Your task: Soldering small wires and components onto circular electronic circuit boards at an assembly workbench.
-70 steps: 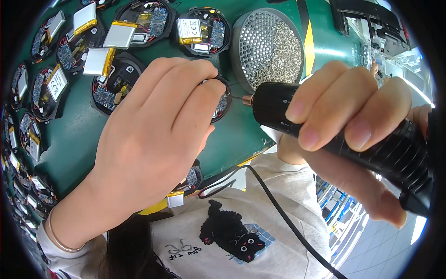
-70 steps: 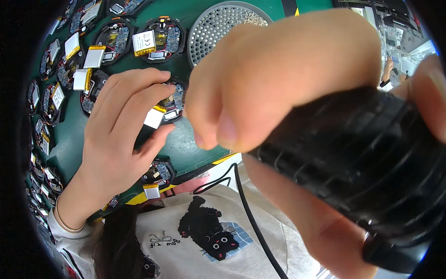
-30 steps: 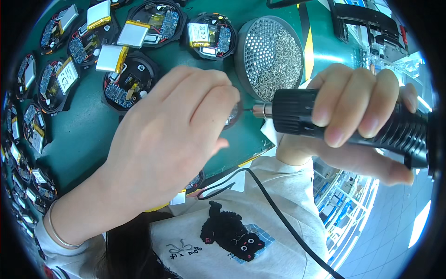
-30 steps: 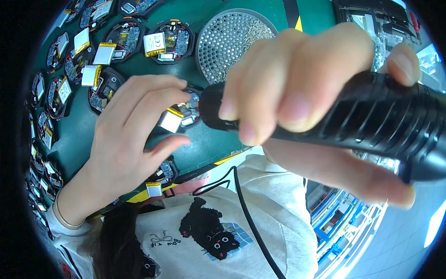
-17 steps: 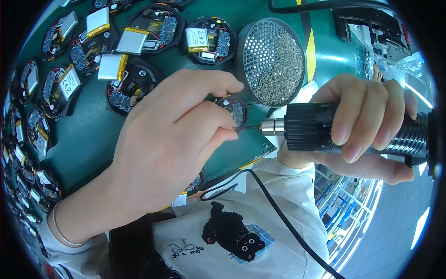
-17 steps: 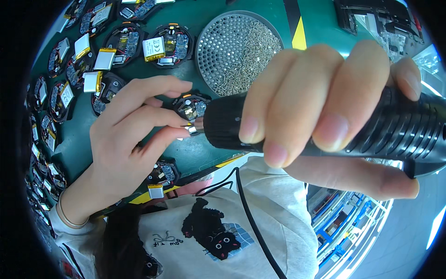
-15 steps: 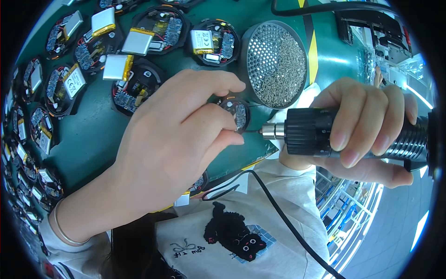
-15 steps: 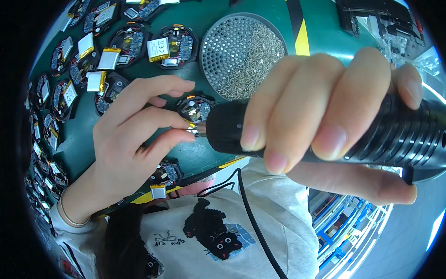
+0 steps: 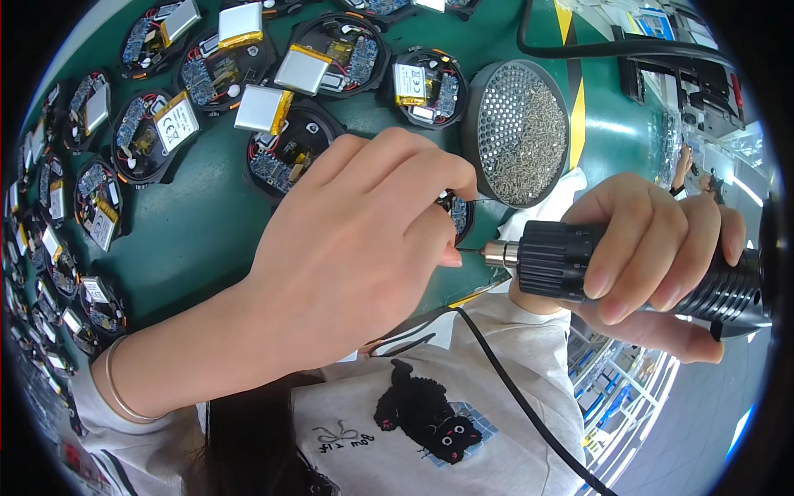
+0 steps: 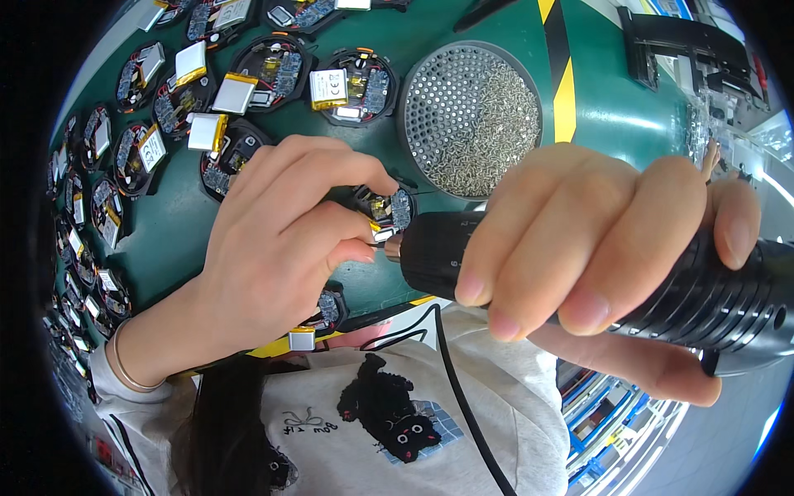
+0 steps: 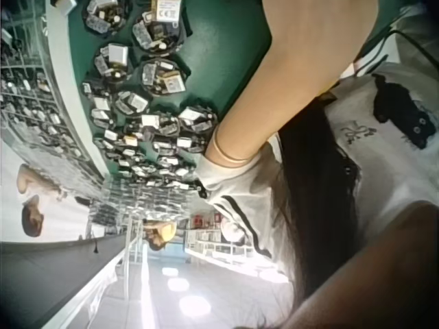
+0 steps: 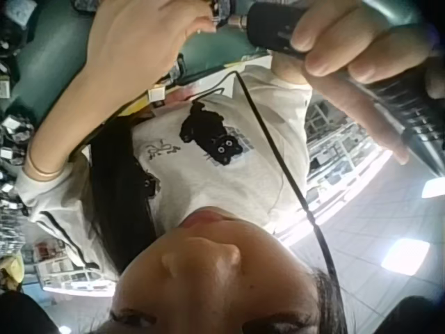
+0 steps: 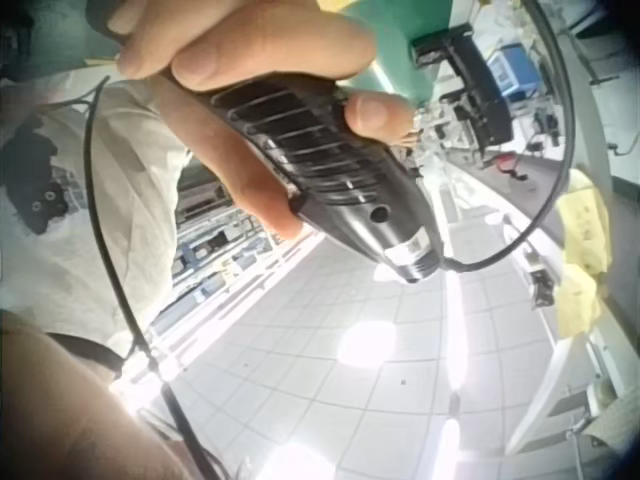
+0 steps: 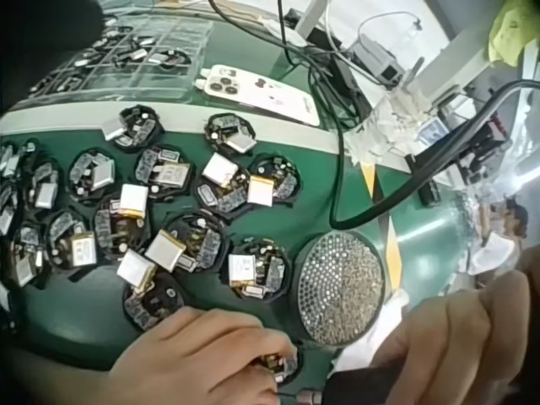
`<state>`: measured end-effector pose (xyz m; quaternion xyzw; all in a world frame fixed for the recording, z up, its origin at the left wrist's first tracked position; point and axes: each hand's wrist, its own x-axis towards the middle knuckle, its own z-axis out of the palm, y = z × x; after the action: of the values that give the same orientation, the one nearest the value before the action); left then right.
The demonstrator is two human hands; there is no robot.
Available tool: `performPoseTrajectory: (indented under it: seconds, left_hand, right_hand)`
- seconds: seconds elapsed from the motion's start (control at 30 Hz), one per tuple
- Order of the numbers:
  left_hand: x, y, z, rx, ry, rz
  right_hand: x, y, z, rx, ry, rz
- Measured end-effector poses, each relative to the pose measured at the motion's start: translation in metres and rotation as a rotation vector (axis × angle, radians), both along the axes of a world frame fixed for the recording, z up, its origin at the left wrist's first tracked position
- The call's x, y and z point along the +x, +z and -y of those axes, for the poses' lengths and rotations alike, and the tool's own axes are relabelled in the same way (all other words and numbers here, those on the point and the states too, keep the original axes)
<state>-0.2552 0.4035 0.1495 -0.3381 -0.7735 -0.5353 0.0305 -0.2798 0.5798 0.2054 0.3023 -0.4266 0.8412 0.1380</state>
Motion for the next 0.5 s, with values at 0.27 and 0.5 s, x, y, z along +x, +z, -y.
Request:
performPoseTrajectory:
  seconds: [0.27,0.5]
  left_hand:
    - [0.000,0.001,0.004,-0.014,-0.040,0.006]
    - [0.021,0.023,0.000,-0.746,0.444,-0.292]
  right_hand:
    - [0.002,-0.003,0.003,-0.051,-0.024,-0.001]
    - [-0.003,0.000,-0.011,0.153,-0.030,-0.119]
